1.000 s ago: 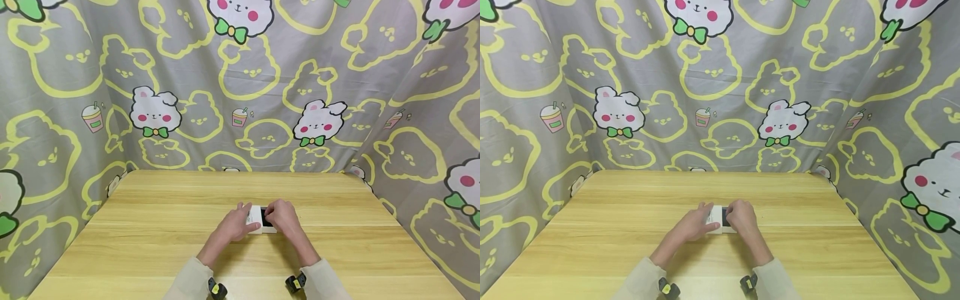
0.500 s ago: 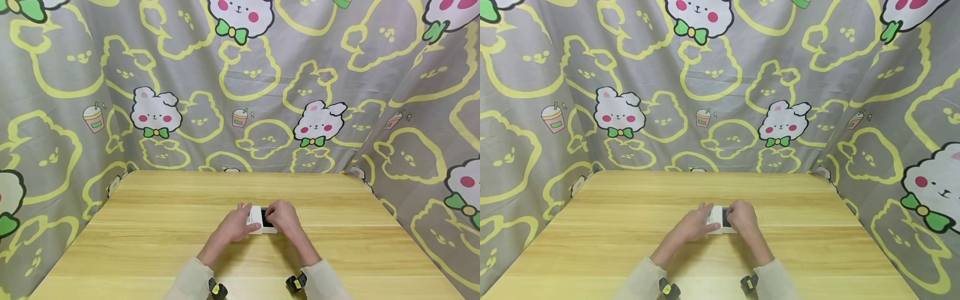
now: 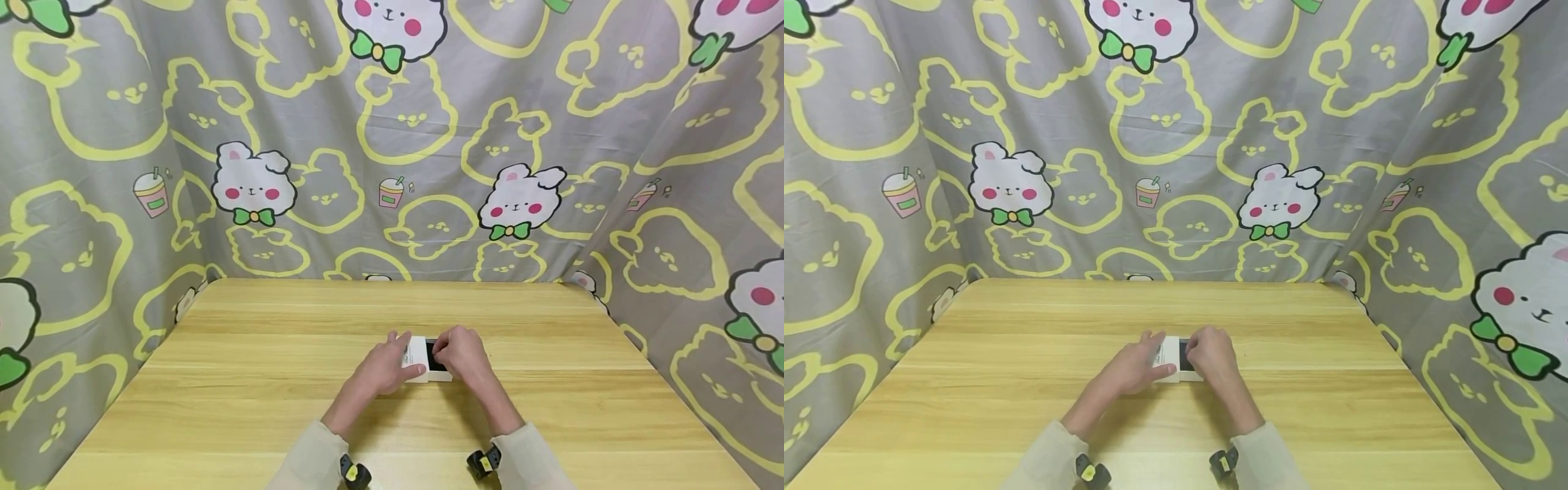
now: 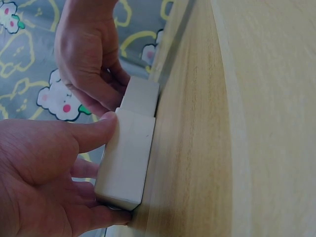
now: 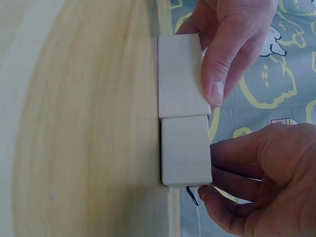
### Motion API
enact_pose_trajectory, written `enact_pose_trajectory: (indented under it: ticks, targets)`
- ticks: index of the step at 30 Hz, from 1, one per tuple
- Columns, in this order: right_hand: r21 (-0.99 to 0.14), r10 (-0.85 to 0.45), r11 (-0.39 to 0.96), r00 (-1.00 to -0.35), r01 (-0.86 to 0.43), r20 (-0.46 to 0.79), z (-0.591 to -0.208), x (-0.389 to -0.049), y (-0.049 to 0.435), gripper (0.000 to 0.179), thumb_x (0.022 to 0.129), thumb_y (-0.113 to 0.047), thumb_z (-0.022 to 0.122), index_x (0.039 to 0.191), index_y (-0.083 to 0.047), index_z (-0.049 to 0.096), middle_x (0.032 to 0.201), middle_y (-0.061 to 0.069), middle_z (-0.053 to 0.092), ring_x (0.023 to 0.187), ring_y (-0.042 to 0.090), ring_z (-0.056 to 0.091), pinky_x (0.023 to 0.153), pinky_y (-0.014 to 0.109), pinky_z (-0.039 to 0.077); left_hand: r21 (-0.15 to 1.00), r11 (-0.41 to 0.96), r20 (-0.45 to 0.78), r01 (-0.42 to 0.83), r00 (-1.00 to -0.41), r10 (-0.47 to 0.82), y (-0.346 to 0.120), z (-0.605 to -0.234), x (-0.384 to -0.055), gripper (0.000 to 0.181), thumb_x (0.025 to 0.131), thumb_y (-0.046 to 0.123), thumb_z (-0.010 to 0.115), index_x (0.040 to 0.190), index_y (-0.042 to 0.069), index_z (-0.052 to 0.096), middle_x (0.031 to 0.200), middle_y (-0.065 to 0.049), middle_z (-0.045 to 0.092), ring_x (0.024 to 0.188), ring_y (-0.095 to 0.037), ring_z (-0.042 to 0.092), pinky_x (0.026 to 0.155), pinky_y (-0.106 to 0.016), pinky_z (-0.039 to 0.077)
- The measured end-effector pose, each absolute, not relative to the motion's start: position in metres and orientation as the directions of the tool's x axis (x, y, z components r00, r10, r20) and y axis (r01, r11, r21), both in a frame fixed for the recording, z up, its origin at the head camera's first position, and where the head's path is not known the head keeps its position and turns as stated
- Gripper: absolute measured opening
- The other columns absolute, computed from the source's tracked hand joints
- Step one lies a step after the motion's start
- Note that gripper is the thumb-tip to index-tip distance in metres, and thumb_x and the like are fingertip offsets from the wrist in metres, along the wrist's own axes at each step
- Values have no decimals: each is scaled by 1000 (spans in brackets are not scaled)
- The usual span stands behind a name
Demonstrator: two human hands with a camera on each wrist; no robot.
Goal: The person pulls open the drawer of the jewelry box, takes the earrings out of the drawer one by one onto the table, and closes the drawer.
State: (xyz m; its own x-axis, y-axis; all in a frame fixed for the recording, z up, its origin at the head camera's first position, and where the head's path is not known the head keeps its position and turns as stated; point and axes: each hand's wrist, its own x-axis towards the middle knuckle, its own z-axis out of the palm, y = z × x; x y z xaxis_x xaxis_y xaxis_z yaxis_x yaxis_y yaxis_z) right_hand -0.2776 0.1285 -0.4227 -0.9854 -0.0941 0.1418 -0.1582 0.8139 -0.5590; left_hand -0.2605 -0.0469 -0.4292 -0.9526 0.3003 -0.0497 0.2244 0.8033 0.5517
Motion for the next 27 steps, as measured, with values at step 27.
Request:
enact_pose_trajectory:
  ticks: [27]
  targets:
    - [-589, -102, 792, -985, -164, 137, -419, -277, 132, 16, 71, 5, 72, 66, -10, 75, 67, -1, 70, 66, 15, 57, 58, 27, 47, 534, 811, -35, 240, -952, 304, -47, -428, -260, 77, 94, 41, 72, 154, 4, 41, 156, -29, 39, 108, -37, 59, 88, -48, 51]
